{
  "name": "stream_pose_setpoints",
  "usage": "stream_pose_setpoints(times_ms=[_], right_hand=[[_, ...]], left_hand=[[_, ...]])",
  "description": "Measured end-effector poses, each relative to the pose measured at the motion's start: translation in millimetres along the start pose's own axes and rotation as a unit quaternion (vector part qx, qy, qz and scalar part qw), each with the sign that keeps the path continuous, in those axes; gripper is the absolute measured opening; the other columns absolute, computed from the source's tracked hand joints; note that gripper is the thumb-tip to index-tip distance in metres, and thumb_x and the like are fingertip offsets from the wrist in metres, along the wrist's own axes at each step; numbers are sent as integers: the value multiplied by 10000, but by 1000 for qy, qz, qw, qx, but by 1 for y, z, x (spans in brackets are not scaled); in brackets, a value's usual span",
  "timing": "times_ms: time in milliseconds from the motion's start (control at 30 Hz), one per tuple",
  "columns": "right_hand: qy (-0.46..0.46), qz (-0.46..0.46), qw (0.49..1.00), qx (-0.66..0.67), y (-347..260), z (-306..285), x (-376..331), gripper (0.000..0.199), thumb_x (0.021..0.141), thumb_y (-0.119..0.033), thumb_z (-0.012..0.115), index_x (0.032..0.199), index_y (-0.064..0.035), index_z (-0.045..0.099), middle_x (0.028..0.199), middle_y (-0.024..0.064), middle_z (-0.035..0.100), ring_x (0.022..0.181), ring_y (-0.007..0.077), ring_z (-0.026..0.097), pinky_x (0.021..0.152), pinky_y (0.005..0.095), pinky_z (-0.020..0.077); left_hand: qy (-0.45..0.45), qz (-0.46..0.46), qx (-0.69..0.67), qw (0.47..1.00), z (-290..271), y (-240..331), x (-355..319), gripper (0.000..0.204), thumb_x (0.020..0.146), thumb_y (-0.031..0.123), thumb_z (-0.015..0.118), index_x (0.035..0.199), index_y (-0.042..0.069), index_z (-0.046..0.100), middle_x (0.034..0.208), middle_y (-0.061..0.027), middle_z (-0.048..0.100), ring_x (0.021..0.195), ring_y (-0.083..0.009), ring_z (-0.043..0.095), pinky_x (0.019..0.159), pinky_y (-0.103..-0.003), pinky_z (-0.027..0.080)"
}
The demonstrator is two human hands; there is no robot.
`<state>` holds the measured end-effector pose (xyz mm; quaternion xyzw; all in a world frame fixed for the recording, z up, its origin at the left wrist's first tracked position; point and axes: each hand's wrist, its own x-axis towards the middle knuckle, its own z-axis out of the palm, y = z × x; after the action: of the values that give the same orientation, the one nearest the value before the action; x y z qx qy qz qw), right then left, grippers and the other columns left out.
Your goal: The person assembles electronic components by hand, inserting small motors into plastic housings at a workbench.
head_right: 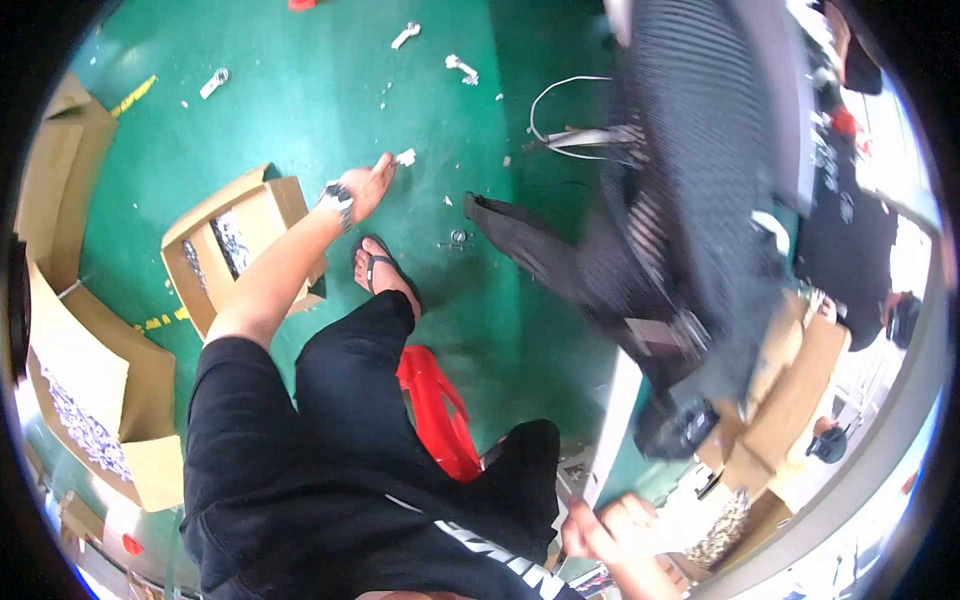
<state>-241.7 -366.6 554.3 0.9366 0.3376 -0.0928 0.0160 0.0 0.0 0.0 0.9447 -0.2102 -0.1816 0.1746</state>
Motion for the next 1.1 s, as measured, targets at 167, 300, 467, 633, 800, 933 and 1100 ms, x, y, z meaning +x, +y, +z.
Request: stream_pose_setpoints(times_ms=[167,300,467,633,800,933,1100], right_hand=[[110,3,994,6,-10,14,26,373,595,-136,733,964,-158,787,676,-18,358,509,163,426,462,307,329],[180,6,982,54,-14,-12,20,288,602,-43,736,875,-130,754,644,7,364,493,181,452,438,328,346],[222,12,973,62,-17,-7,6,208,725,-122,741,930,-155,721,702,18,501,601,220,596,480,365,476],[283,-3,949,141,-8,1,-11,146,823,-100,710,957,-132,758,730,49,556,605,238,588,518,375,476],[181,96,700,684,-5,-38,-78,413,1021,-187,587,1415,-66,562,1114,69,673,855,129,623,695,288,514],[230,165,654,701,1,-66,-157,479,1098,-358,561,1459,-49,502,1121,112,657,824,138,641,595,264,534],[302,235,617,688,36,-57,-250,312,1032,-296,707,1193,-31,673,880,2,659,711,74,625,585,238,512]], left_hand=[[249,72,-95,961,-172,64,-127,407,936,33,700,1326,131,637,1082,-118,684,871,-346,723,747,-424,615],[401,35,-247,882,-265,141,-199,244,916,82,786,1157,117,769,1112,-85,707,810,-190,698,629,-337,549],[321,-39,-617,718,-350,233,-260,285,1063,278,664,1122,8,736,848,-36,712,533,-43,493,489,-224,458],[183,-10,-749,636,-378,346,-305,353,1079,385,615,1076,36,673,810,-29,663,523,-54,463,473,-231,440],[56,31,-740,669,-365,448,-318,334,1080,383,615,1081,52,657,851,-38,683,535,-49,477,480,-234,448],[-35,82,-686,722,-354,528,-309,330,1092,374,594,1116,53,664,859,-35,672,554,-54,474,495,-226,443],[-168,165,-602,763,-343,622,-284,482,1124,462,482,1352,48,573,1038,-49,638,620,-69,454,532,-237,419]])
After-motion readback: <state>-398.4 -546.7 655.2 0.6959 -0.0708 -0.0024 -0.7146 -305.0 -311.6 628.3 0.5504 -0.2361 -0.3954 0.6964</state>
